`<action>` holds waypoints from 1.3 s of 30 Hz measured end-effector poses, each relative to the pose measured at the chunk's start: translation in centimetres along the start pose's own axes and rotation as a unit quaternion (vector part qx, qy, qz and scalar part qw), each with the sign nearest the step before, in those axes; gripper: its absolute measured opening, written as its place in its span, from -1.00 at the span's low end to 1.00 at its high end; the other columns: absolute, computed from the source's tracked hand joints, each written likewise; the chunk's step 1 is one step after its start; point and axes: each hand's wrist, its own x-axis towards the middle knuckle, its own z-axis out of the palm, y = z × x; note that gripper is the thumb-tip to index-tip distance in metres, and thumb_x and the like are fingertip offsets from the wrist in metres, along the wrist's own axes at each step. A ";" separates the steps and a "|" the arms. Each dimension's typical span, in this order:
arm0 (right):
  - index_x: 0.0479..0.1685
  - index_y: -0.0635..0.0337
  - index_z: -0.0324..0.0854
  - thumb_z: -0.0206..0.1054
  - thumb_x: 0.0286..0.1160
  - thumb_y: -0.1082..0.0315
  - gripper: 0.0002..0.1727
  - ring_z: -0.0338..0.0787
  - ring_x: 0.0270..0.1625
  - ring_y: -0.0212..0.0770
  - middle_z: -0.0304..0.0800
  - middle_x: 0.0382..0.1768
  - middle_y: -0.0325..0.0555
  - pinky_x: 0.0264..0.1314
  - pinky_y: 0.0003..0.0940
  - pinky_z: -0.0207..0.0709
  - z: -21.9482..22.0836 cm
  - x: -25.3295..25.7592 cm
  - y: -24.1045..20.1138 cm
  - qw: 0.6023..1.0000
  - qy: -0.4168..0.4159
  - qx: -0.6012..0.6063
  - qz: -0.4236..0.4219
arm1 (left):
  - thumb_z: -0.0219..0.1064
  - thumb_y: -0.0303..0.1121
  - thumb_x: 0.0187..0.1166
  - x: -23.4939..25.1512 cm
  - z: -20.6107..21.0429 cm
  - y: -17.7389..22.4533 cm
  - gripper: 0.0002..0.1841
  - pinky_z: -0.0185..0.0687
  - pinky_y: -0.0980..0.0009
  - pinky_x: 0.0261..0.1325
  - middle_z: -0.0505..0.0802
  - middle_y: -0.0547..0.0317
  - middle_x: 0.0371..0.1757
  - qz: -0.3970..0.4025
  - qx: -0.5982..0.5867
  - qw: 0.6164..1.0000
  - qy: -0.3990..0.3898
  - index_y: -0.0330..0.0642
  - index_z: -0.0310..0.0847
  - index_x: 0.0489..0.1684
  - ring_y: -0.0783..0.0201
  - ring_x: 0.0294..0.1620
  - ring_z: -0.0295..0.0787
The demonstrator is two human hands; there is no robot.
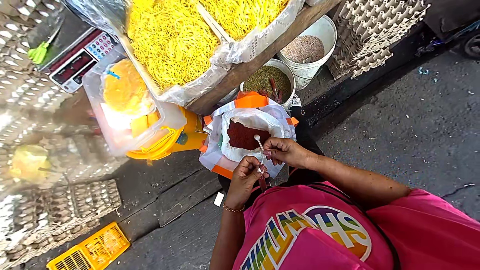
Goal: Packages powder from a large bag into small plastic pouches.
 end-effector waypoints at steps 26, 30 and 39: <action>0.10 0.36 0.54 0.29 0.66 0.49 -0.83 0.68 -0.55 -0.45 0.71 -0.50 -0.22 -0.48 -0.55 0.62 -5.2 1.7 -3.5 0.967 0.206 -0.055 -0.137 | 0.27 -0.44 0.72 2.0 -0.3 -0.8 -0.69 0.80 0.36 0.11 0.92 0.18 -0.08 0.000 0.032 0.994 -0.102 -0.16 0.56 0.38 0.33 -0.09 0.88; 0.11 0.36 0.54 0.30 0.65 0.49 -0.82 0.70 -0.53 -0.46 0.74 -0.49 -0.22 -0.46 -0.56 0.64 -5.8 2.0 -4.4 0.964 0.199 -0.098 -0.148 | 0.25 -0.48 0.72 2.2 0.4 -0.9 -0.67 0.79 0.38 0.11 0.92 0.21 -0.11 -0.008 0.011 0.992 -0.128 -0.13 0.47 0.41 0.35 -0.10 0.88; 0.03 0.30 0.74 0.17 0.76 0.40 -0.77 0.83 -0.33 -0.31 0.85 -0.30 -0.07 -0.17 -0.36 0.74 -9.9 5.2 -11.6 0.870 0.207 -0.394 -0.212 | 0.09 -0.27 0.78 2.2 -1.7 -2.9 -0.41 0.54 0.06 0.57 0.64 -0.09 0.57 -0.034 0.085 0.996 0.021 -0.26 0.11 0.78 0.02 0.54 0.62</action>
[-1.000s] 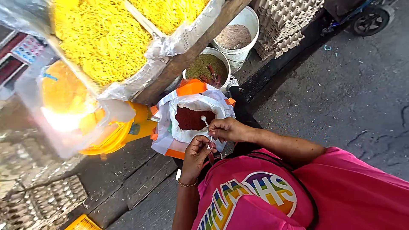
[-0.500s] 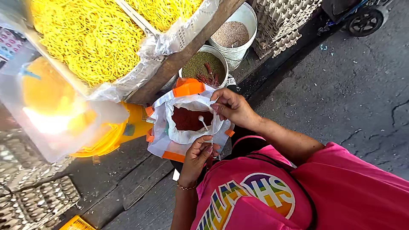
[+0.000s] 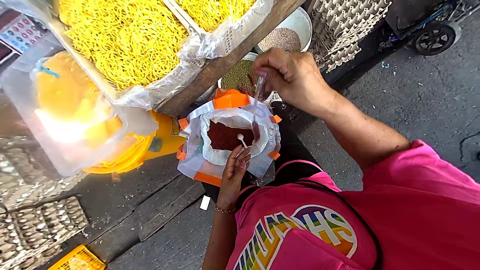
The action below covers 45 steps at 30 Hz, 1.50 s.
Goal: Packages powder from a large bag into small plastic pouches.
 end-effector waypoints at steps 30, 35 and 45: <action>0.37 0.32 0.64 0.11 0.86 0.29 -0.63 0.82 0.25 0.23 0.78 0.23 0.30 0.37 0.28 0.59 8.3 -17.5 18.0 0.862 -0.150 0.039 0.483 | 0.12 -0.32 0.83 4.0 -10.3 2.4 -0.63 0.64 0.23 0.40 0.75 -0.08 0.37 -0.019 0.171 0.953 0.248 -0.30 0.49 0.48 0.21 0.29 0.76; 0.39 0.36 0.61 0.08 0.87 0.29 -0.61 0.85 0.16 0.18 0.80 0.19 0.29 0.28 0.18 0.66 9.1 -22.0 16.6 0.830 -0.155 0.046 0.534 | 0.15 -0.34 0.80 9.5 -10.0 -0.6 -0.61 0.45 0.05 0.60 0.69 -0.23 0.46 -0.066 0.380 0.903 0.187 -0.36 0.55 0.47 -0.03 0.50 0.62; 0.37 0.34 0.65 0.04 0.88 0.26 -0.59 0.87 0.19 0.12 0.83 0.19 0.25 0.34 0.13 0.63 9.5 -23.8 16.6 0.832 -0.210 0.001 0.513 | -0.15 -0.31 0.90 16.0 -13.6 -2.7 -0.52 0.22 -0.13 0.71 0.62 -0.33 0.55 -0.191 0.455 0.849 0.189 -0.35 0.42 0.63 -0.21 0.64 0.47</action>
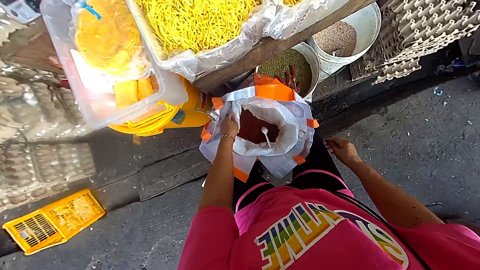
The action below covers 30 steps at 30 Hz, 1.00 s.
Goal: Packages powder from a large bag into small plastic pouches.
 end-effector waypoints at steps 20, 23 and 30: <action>0.32 0.31 0.69 0.05 0.88 0.29 -0.62 0.89 0.12 0.17 0.87 0.09 0.22 0.33 0.22 0.62 1.0 -1.3 5.5 0.998 0.004 -0.004 0.069 | 0.22 -0.22 0.73 5.5 0.4 -1.1 -0.63 0.50 -0.34 0.38 0.74 -0.42 0.32 -0.137 0.206 0.967 0.064 -0.35 0.71 0.21 -0.35 0.44 0.63; 0.29 0.29 0.72 0.07 0.87 0.30 -0.63 0.87 0.16 0.22 0.88 0.09 0.23 0.36 0.29 0.58 1.5 -1.1 5.3 0.998 -0.001 -0.022 0.062 | 0.24 -0.19 0.72 5.2 0.3 -1.0 -0.63 0.50 -0.30 0.41 0.76 -0.35 0.34 -0.145 0.198 0.966 0.078 -0.31 0.73 0.21 -0.29 0.44 0.65; 0.31 0.28 0.72 0.10 0.84 0.32 -0.64 0.80 0.24 0.38 0.84 0.12 0.34 0.37 0.42 0.49 1.5 -1.4 4.0 0.998 0.000 -0.051 0.044 | 0.17 -0.14 0.79 3.6 0.2 0.2 -0.59 0.47 -0.23 0.45 0.77 -0.25 0.36 -0.154 0.140 0.972 0.111 -0.27 0.66 0.32 -0.21 0.45 0.67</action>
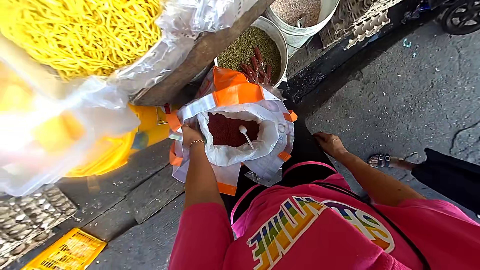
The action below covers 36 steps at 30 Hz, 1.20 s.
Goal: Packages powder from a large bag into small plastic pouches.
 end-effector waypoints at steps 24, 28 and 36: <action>0.37 0.23 0.70 0.04 0.88 0.25 -0.60 0.73 0.35 0.41 0.81 0.21 0.35 0.45 0.44 0.41 -0.5 -0.7 -0.3 0.998 -0.034 -0.045 0.017 | 0.21 -0.34 0.76 -3.0 0.7 -5.2 -0.69 0.52 0.13 0.46 0.84 -0.17 0.18 0.055 -0.259 0.958 0.107 -0.34 0.69 0.27 0.07 0.26 0.76; 0.36 0.26 0.69 0.03 0.89 0.27 -0.60 0.77 0.27 0.41 0.82 0.16 0.36 0.39 0.47 0.45 -0.9 -1.3 -0.9 1.000 0.009 -0.017 -0.014 | 0.19 -0.41 0.76 -5.9 0.2 -7.0 -0.70 0.56 0.36 0.37 0.80 -0.21 0.16 0.134 -0.407 0.893 0.142 -0.50 0.59 0.24 0.22 0.17 0.74; 0.47 0.42 0.54 0.08 0.83 0.30 -0.56 0.77 0.32 0.27 0.69 0.33 0.41 0.46 0.18 0.56 -3.3 -2.5 -5.7 0.955 0.231 0.098 -0.154 | -0.08 -0.39 0.80 -15.4 -4.2 -8.0 -0.82 0.70 0.37 0.10 0.64 0.41 -0.18 0.149 -0.663 0.730 0.067 -0.01 0.42 0.10 0.48 -0.19 0.68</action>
